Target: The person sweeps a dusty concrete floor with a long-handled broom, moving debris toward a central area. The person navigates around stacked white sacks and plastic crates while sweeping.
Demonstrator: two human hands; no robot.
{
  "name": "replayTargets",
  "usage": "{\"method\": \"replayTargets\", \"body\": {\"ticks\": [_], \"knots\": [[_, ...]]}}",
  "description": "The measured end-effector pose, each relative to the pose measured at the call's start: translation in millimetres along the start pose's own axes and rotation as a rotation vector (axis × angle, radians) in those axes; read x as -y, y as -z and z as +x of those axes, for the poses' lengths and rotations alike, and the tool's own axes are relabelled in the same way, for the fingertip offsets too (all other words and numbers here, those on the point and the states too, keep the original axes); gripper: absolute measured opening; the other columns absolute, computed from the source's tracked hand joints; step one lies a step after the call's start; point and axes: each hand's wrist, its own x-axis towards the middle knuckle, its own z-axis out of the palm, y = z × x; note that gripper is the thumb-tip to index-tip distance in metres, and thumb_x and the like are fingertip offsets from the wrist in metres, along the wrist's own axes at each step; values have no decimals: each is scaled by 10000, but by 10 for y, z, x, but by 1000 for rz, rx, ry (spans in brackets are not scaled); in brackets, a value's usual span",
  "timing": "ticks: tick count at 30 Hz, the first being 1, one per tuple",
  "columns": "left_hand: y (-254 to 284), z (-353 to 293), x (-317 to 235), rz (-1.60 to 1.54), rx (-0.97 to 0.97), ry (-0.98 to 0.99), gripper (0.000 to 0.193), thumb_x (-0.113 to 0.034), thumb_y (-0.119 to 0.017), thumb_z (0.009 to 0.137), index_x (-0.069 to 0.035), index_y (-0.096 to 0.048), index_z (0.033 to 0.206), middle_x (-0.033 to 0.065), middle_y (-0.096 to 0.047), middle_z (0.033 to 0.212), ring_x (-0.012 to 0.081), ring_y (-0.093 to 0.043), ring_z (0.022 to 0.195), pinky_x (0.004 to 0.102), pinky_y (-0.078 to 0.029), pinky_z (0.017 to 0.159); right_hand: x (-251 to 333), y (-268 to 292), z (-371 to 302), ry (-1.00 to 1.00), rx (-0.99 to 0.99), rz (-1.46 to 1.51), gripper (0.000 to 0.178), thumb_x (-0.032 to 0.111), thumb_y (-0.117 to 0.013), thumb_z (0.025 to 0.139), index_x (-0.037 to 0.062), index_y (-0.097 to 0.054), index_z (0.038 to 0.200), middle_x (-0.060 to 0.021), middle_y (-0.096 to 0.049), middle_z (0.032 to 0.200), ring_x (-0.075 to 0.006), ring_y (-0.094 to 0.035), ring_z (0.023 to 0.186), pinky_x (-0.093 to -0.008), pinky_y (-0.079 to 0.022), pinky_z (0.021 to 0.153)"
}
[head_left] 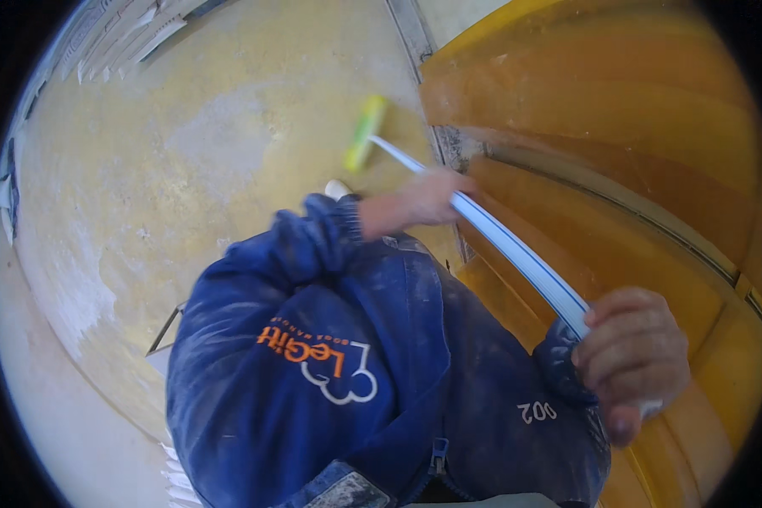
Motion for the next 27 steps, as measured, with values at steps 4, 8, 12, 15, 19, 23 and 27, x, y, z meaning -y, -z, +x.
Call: {"method": "replayTargets", "body": {"ticks": [4,8,12,15,19,23,27], "knots": [[-424,533,477,-35,124,-211,178,-248,-688,768,-153,-695,919,135,-694,863,357,-662,845,459,-526,740,-158,-376,316,-67,8,-262,126,129,-681,629,87,-563,620,-56,-588,627,-229,-639,598,-353,-532,637],[-146,280,1042,49,-44,-46,154,-274,-695,764,-154,-693,859,134,-684,807,367,-661,805,464,-525,707,-598,-498,383,-56,110,-133,164,44,-683,550,87,-576,667,-59,-594,661,-253,-641,619,-356,-543,658],[587,-356,1413,170,-194,14,160,-222,-638,769,-74,-609,716,151,-621,685,379,-621,655,456,-483,597,-1121,-651,368,52,59,60,145,33,-664,581,75,-581,692,-67,-598,682,-274,-637,637,-370,-540,679],[1053,-436,1528,275,-261,166,135,-189,-640,750,-72,-593,703,144,-608,665,371,-619,653,451,-475,593,-1535,-579,396,72,-24,164,98,46,-640,621,65,-587,702,-85,-596,691,-299,-622,629,-378,-538,696],[1197,49,1011,301,-369,242,115,-178,-650,740,-78,-597,721,148,-606,676,370,-618,670,443,-475,602,-1433,172,580,56,-19,199,68,110,-622,663,52,-602,693,-110,-579,677,-298,-599,597,-397,-537,660],[840,1003,230,140,-326,32,130,-216,-692,739,-110,-657,804,135,-650,766,349,-642,777,448,-492,675,-957,1066,880,403,222,152,118,140,-661,612,63,-578,647,-92,-561,643,-249,-606,574,-359,-529,579],[633,1884,613,103,-244,-130,99,-208,-668,751,-119,-650,791,124,-651,764,349,-639,780,450,-491,678,-1090,1013,1236,259,257,-217,130,76,-687,566,78,-583,644,-62,-599,648,-228,-636,597,-351,-552,641]]}}
